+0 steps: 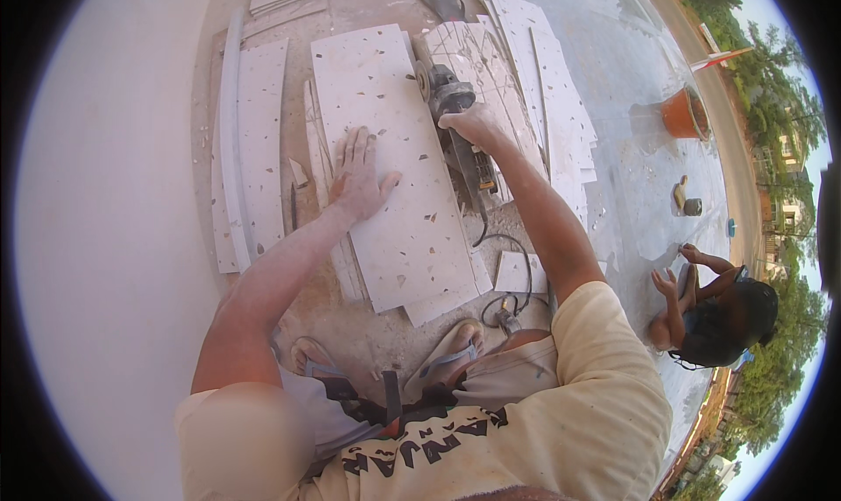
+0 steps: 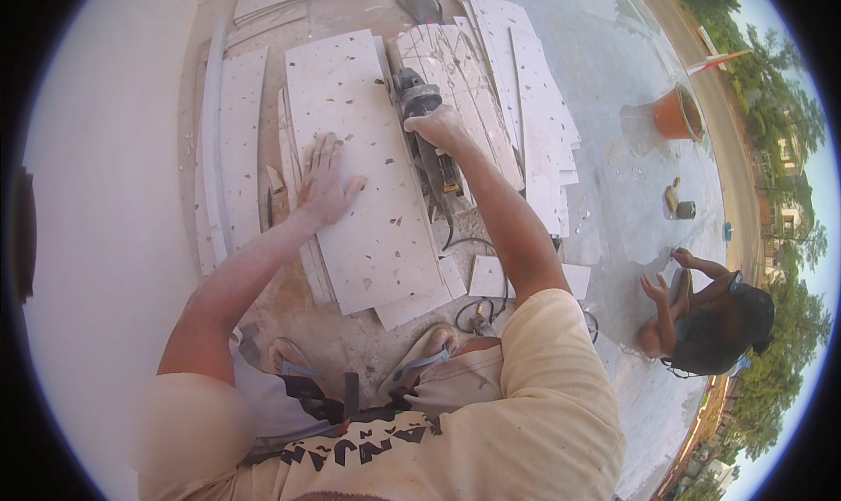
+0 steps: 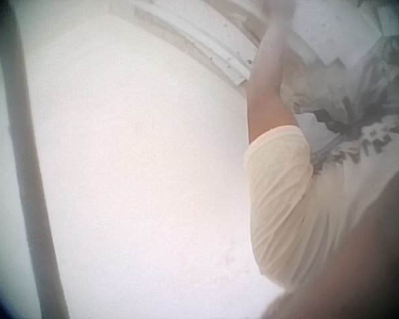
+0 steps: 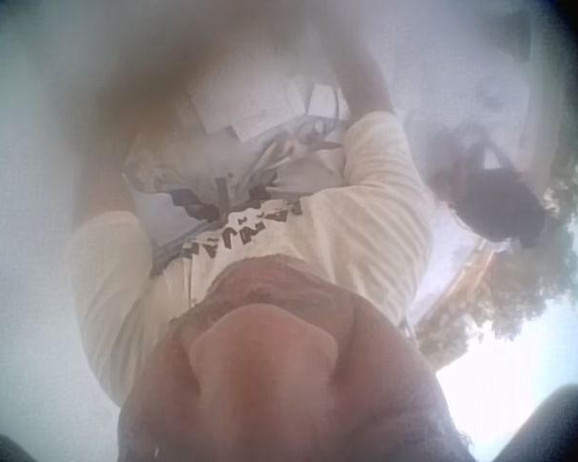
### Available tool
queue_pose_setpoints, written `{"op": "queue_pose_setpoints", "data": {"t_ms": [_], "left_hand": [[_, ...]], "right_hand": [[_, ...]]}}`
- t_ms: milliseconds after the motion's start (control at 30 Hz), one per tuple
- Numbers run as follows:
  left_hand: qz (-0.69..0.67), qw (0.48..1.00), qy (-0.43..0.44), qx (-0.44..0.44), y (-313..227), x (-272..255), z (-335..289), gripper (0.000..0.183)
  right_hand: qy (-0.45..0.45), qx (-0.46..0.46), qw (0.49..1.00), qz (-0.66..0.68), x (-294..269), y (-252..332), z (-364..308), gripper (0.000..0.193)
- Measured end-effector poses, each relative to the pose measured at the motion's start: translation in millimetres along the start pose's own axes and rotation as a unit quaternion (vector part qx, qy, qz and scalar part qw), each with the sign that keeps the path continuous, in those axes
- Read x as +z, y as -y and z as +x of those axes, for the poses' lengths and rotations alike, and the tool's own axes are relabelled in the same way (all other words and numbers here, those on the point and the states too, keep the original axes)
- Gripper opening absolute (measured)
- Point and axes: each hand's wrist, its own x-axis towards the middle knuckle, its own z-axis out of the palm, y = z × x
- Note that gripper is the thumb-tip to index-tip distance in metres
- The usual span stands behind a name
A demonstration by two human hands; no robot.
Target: The person walks through a construction site, picks up a white terrazzo tile, measures and marks it with a metal ruler and pencil, then uses an angle grinder to cut the tile along the marked line. Another worker is visible in the background applying mortar.
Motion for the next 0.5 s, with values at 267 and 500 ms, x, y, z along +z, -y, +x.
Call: {"op": "queue_pose_setpoints", "data": {"t_ms": [267, 500], "left_hand": [[0.005, 1.000, -0.016, 0.010, 0.2, 0.3, -0.7, 0.083], [-0.003, 0.999, -0.042, 0.028, 4.1, 6.0, -2.0, 0.082]], "right_hand": [[-0.008, -0.013, 1.000, 0.017, 0.3, -4.6, -8.9, 0.054], [-0.014, -0.017, 0.998, 0.052, 2.2, -14.0, -16.3, 0.054]]}}
